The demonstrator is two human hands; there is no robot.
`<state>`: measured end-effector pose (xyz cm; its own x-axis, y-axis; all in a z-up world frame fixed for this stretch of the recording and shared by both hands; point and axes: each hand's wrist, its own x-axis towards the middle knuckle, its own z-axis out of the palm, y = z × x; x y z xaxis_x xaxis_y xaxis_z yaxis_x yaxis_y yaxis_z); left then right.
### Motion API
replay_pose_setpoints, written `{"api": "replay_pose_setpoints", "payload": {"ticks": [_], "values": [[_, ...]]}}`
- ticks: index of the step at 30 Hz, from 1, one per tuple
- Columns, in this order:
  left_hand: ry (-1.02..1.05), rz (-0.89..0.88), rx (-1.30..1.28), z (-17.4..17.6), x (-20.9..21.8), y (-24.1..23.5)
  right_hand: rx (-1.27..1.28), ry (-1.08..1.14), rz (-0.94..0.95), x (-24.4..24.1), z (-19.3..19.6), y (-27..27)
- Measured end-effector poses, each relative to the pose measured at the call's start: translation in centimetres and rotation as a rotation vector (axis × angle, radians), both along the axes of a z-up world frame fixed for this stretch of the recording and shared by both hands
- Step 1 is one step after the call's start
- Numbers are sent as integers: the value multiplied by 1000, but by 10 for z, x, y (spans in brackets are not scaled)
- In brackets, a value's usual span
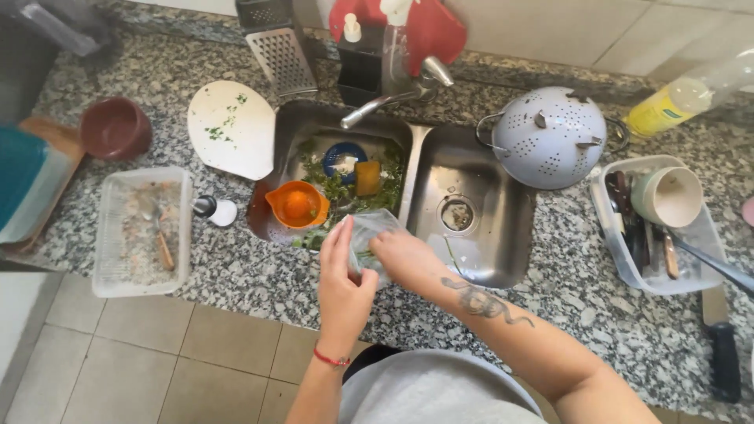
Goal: The person pours oil into a container with chopped tomatoes and places it on a table with other ingredients. They wash a pear under running water and place it in a bowl. The person retrieves a packet of cheese and a block of butter from the refrigerator. Finally, they clean the sink by removing a strainer and collecting food scraps into a plastic bag.
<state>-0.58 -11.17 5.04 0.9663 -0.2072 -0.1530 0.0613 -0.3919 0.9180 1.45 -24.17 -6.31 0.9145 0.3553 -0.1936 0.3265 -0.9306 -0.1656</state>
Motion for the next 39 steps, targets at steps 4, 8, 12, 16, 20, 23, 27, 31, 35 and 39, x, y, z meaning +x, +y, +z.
{"api": "replay_pose_setpoints", "payload": {"ticks": [4, 8, 12, 16, 20, 23, 27, 31, 35, 39], "values": [[36, -88, 96, 8, 6, -2, 438, 147, -121, -9, 56, 7], [146, -22, 75, 15, 12, -1, 508, -96, -115, -31, 111, -13], [142, 35, 89, 24, 19, 1, 604, -46, -495, -18, 118, -89], [147, 60, 113, 26, 23, 4, 445, 166, -706, -8, -39, -155], [178, 100, 168, 29, 25, 6, 361, 626, -1046, -40, -215, -158], [139, 114, 180, 25, 25, 11, 485, 504, -1178, -30, -253, -129], [132, 152, 179, 25, 23, 15, 754, 345, -1127, 7, -239, -89], [131, 178, 224, 22, 22, 20, 742, 407, -936, 15, -171, -75], [168, 215, 203, 23, 16, 23, 535, 581, -578, -7, -177, -85], [124, 195, 149, 21, 11, 28, 493, 980, -437, -8, -132, -96]]}}
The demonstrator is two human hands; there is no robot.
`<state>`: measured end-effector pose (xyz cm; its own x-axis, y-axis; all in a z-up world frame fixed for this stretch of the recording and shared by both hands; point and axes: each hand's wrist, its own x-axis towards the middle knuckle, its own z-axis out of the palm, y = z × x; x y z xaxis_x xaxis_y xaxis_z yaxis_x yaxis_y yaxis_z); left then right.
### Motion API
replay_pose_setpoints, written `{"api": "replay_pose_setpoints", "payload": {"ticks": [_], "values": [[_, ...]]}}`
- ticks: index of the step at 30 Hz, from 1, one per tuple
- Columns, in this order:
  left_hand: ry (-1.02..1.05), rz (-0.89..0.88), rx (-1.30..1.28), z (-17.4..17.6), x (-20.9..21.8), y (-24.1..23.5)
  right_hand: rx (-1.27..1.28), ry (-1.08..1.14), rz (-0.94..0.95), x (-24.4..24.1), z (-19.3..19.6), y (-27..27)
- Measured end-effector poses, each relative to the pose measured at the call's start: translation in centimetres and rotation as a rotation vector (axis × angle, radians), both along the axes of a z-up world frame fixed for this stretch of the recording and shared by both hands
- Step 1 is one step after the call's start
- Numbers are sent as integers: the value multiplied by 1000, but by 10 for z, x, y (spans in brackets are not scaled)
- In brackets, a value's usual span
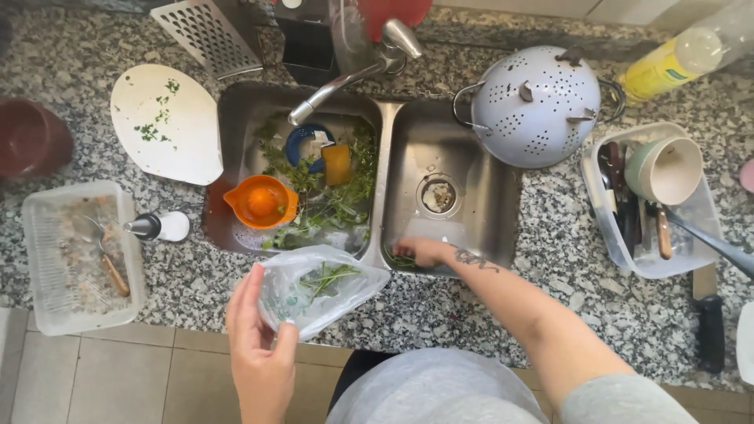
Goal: The person pours oil into a container with chopped tomatoes and places it on a table with other ingredients. They wash a pear under running water and place it in a bowl. The person retrieves a packet of cheese and a block of butter from the refrigerator. Finally, they clean the sink by removing a strainer and collecting food scraps into a plastic bag.
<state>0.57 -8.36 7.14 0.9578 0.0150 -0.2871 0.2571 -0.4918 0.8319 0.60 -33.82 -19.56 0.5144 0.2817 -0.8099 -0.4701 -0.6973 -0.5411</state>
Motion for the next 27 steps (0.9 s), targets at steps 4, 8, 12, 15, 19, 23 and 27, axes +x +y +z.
{"api": "replay_pose_setpoints", "payload": {"ticks": [4, 8, 12, 15, 19, 23, 27], "values": [[-7, -4, -12, 0, -4, 4, 21, 213, 100, 0, 0, -14], [-10, -12, -4, -1, -7, 7, 160, 229, 32, 6, 6, -16], [11, -49, -23, -1, -8, 5, 191, 270, -95, 9, 32, -7], [101, -47, -27, 15, -5, -6, 164, 209, -85, 6, 49, -2], [115, -113, -110, 4, -3, -3, 301, 257, -427, -6, 61, -13], [101, -162, -149, 1, -2, -8, 417, -45, -806, -4, 135, -25], [119, -236, -159, -1, 0, -15, 820, -464, -970, 1, 207, -25]]}}
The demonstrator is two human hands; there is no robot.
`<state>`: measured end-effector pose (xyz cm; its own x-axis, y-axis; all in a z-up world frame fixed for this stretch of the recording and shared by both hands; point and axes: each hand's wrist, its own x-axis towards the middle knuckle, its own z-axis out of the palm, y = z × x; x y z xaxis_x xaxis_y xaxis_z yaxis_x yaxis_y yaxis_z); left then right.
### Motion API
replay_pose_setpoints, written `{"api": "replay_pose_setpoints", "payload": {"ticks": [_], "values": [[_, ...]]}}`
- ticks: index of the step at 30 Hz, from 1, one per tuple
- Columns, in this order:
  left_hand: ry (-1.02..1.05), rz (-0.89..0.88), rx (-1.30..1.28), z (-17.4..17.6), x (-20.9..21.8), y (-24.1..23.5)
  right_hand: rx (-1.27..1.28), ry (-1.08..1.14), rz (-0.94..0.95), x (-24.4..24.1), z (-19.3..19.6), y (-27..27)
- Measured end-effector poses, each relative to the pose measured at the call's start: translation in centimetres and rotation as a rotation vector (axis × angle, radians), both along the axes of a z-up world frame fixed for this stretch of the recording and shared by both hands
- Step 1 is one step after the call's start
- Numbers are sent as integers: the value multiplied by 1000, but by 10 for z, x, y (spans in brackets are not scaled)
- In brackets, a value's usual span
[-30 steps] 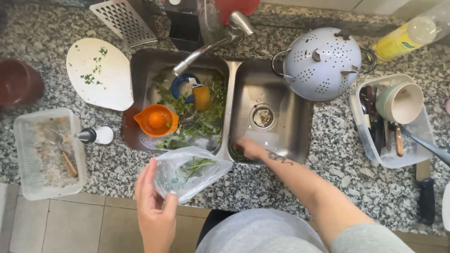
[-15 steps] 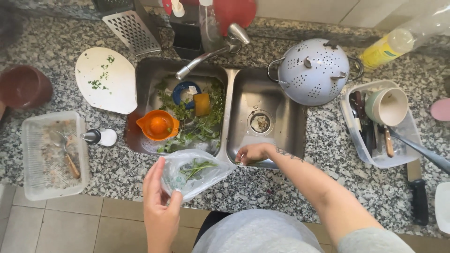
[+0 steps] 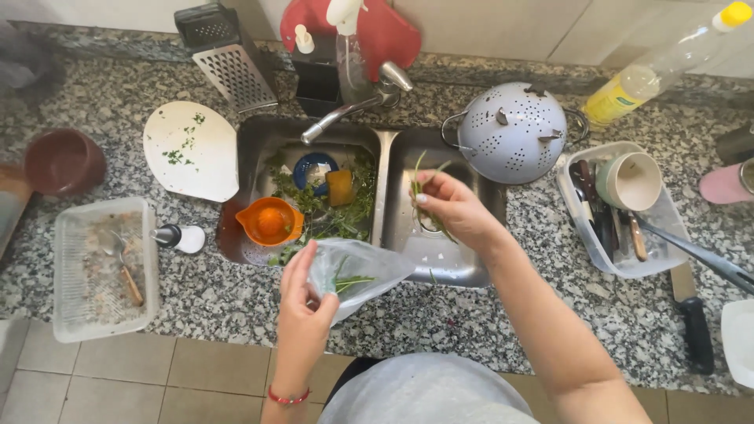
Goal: The person pours oil into a container with chopped tomatoes and places it on a table with other ingredients. They wash a pear under running water and place it in a bowl. The person retrieves a packet of cheese and a block of butter from the refrigerator. Finally, they clean the sink by removing a strainer and collecting food scraps into a plastic bag.
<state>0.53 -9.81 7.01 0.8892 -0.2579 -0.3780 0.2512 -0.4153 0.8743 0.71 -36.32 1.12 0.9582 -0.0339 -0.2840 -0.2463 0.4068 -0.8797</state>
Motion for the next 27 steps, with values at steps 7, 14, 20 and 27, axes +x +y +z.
{"api": "replay_pose_setpoints", "payload": {"ticks": [7, 14, 20, 27], "values": [[-131, -5, -120, -1, -2, -3, -56, -597, 59, 0, 37, 99], [-227, 44, -56, 8, -7, 4, -1348, -646, 368, -19, 37, 113], [-183, 54, 41, 12, -3, 2, -1317, -859, -77, -16, 50, 92], [-150, 153, 45, -5, 11, 19, -1292, 141, -109, 19, -133, -51]]}}
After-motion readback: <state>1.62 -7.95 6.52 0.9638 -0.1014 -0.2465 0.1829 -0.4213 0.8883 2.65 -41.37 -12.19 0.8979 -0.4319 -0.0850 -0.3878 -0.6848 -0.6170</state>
